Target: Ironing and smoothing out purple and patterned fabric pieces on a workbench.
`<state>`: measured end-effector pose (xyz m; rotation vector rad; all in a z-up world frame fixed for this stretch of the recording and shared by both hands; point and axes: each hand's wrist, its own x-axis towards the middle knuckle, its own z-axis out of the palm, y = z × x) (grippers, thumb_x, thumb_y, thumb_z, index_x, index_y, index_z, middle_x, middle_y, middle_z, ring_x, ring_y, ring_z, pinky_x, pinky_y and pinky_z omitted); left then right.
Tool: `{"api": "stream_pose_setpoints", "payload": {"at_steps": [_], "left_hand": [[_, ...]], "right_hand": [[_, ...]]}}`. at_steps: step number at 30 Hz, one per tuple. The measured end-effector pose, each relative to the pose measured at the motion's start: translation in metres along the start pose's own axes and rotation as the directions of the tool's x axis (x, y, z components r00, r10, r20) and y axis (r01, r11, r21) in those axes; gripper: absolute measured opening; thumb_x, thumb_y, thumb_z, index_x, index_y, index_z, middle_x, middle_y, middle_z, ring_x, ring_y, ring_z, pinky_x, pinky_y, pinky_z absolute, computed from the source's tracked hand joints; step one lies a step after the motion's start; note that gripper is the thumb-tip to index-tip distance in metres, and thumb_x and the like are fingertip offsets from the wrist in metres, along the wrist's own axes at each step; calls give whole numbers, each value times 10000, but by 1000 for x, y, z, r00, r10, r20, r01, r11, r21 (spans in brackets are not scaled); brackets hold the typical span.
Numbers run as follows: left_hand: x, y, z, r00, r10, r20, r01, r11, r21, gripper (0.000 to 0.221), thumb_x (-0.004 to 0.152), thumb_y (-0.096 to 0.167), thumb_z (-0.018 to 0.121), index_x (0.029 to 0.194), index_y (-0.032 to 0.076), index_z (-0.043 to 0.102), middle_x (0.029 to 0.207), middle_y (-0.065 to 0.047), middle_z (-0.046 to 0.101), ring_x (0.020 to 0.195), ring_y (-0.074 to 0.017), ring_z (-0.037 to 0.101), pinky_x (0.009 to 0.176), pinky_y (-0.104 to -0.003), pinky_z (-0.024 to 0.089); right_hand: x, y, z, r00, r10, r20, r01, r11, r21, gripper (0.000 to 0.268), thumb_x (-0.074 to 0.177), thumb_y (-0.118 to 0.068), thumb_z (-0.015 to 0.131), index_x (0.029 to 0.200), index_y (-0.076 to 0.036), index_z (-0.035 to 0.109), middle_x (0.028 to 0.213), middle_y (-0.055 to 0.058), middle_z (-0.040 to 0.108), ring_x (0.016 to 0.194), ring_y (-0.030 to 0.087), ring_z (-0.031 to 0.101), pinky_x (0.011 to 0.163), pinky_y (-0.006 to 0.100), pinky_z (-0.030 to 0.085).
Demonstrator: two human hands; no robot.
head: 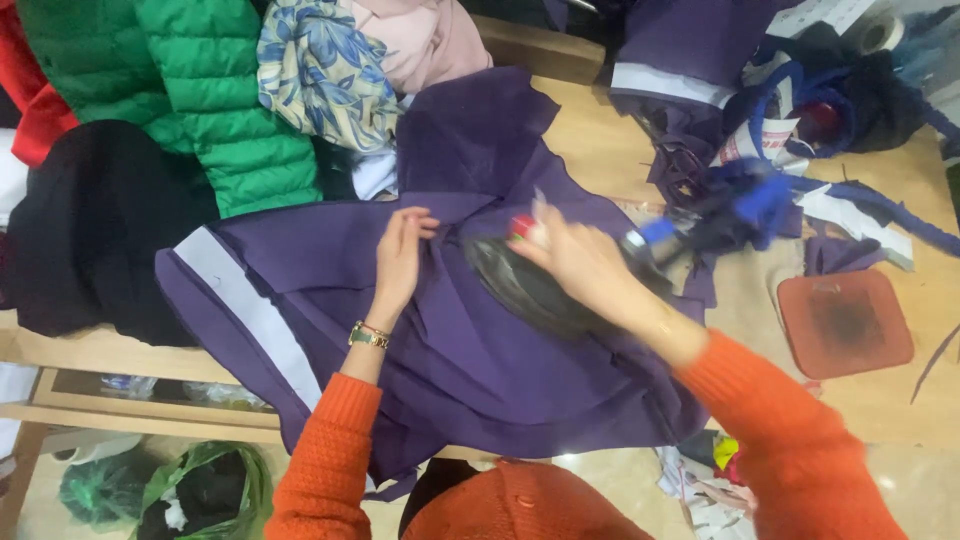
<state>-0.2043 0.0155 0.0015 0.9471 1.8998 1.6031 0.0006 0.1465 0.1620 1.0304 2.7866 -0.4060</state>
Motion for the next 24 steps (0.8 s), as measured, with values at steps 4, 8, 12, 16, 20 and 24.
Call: {"api": "stream_pose_setpoints", "payload": {"at_steps": [4, 8, 12, 16, 20, 24], "left_hand": [[-12, 9, -3, 943, 140, -301, -164, 985, -53, 285, 1141, 208, 345, 1252, 59, 561, 1048, -164, 702, 1001, -272, 674, 962, -430, 474], [-28, 31, 0, 894, 190, -406, -201, 979, 15, 258, 1149, 208, 378, 1295, 54, 525, 1097, -165, 647, 1093, -295, 617, 1006, -449, 451], [-39, 42, 21, 895, 327, -304, -259, 935, 242, 197, 1119, 193, 468, 1254, 110, 586, 1080, -103, 659, 1077, -326, 603, 995, -446, 412], [-62, 50, 64, 908, 414, 64, -376, 738, 560, 238, 1018, 258, 632, 1231, 154, 654, 1192, -82, 647, 1288, -341, 512, 1102, -565, 307], [-97, 75, 101, 845, 339, 414, -534, 567, 627, 561, 957, 371, 668, 1433, 94, 561, 1511, -212, 499, 1495, -427, 298, 1155, -738, 73], [-123, 40, 133, 794, 240, 558, -608, 310, 731, 737, 963, 688, 376, 1564, 261, 380, 1660, -69, 307, 1550, -324, 213, 1202, -715, 87]], "right_hand": [[61, -22, 19, 989, -115, -92, 120, 992, 50, 620, 997, -617, 528, 1289, -69, 550, 971, 300, 731, 953, 481, 735, 797, 587, 577], [63, -8, 29, 984, -119, -129, 126, 991, 50, 608, 987, -591, 546, 1265, -53, 589, 946, 302, 736, 921, 488, 740, 766, 594, 580], [-14, 37, 14, 991, -98, -94, 104, 993, 58, 619, 1008, -591, 518, 1303, -50, 580, 913, 313, 734, 910, 501, 737, 768, 588, 578], [-97, 101, 26, 996, 73, -44, -72, 997, 10, 667, 976, -637, 507, 1374, -103, 549, 874, 300, 742, 892, 477, 751, 789, 573, 575], [-170, 175, 54, 928, 354, 121, -353, 935, -30, 710, 929, -721, 459, 1398, -191, 510, 955, 272, 772, 995, 432, 759, 875, 540, 573], [-203, 220, 81, 890, 420, 178, -412, 908, -81, 679, 901, -677, 483, 1343, -165, 421, 761, 245, 728, 852, 530, 679, 687, 543, 499]]}}
